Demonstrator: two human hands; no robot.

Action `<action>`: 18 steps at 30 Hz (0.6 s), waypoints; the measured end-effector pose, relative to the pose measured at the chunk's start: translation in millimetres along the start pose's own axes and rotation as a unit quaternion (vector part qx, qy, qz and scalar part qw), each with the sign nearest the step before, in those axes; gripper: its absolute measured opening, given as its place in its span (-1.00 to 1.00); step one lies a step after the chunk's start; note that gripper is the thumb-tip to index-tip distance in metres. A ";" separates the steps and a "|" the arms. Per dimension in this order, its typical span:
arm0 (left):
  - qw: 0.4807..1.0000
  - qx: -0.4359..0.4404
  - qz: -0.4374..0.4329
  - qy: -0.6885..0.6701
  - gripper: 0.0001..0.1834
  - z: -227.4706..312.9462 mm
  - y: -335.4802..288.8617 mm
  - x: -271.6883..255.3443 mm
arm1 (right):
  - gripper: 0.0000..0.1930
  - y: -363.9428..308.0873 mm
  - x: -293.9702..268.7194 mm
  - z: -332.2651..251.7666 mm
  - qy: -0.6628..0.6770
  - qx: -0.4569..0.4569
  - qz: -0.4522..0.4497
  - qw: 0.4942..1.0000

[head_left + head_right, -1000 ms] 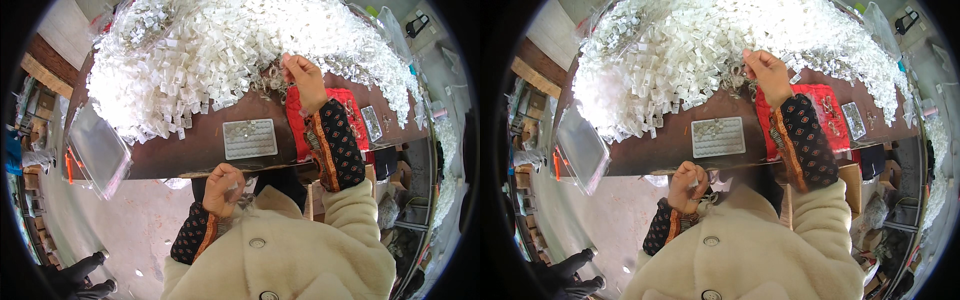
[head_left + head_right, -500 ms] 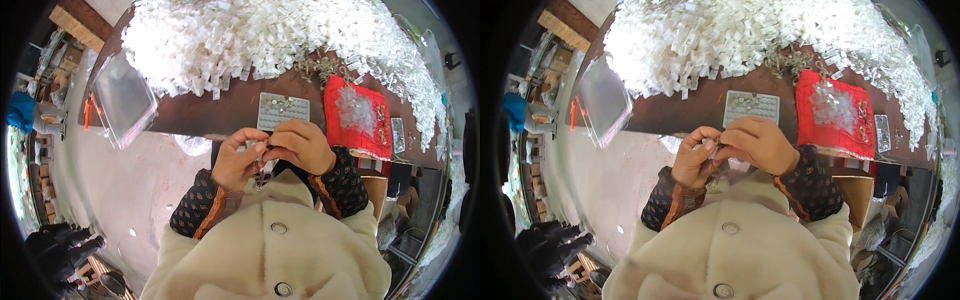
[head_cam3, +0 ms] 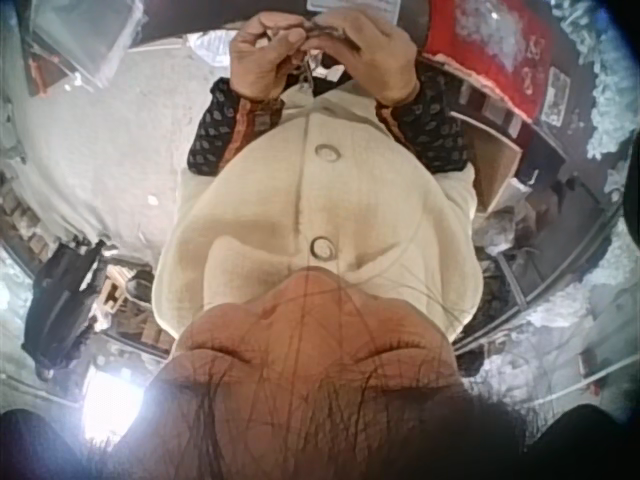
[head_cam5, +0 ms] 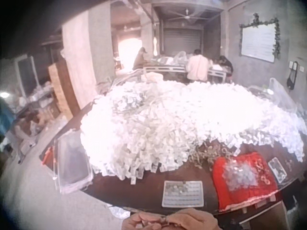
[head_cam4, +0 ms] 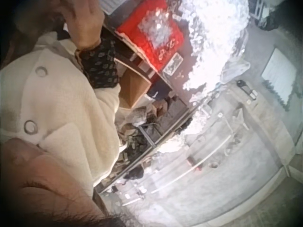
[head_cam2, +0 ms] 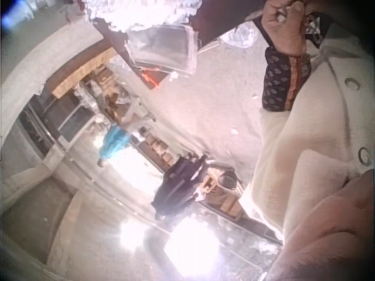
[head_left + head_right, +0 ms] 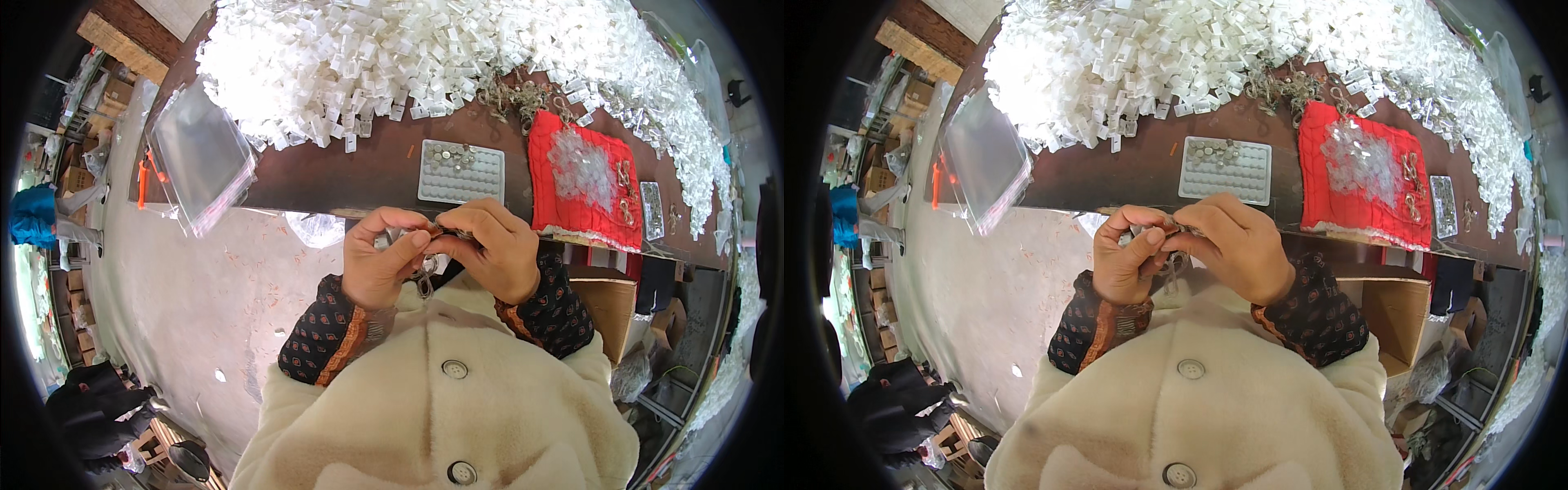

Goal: The person repeatedly picks small white plastic housings and metallic components from a tray, inserts the metal parts into the housings, and places the assembled units into a cardboard box. The person occasionally uses a small flashlight to illuminate the components during assembly.

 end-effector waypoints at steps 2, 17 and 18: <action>1.000 -0.009 -0.005 -0.005 -0.89 -0.6 0.7 0.2 | -0.65 -0.4 0.0 -0.7 0.012 -0.011 -0.008 1.000; 0.994 -0.091 0.007 0.068 -0.80 -10.7 15.0 -8.1 | -0.72 -7.1 4.1 7.1 0.032 0.012 -0.062 0.997; 0.995 -0.084 0.001 0.057 -0.77 -5.9 17.9 -6.5 | -0.71 -6.5 1.4 8.3 0.032 0.009 -0.044 0.998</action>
Point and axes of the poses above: each hand's wrist, its own y-axis towards the middle knuckle, its own x-axis out of the palm, z = x × y, the point moved 10 cm from there along y, towards the middle knuckle, and after that the axes turned 10 degrees about z, right-handed, at the moved point
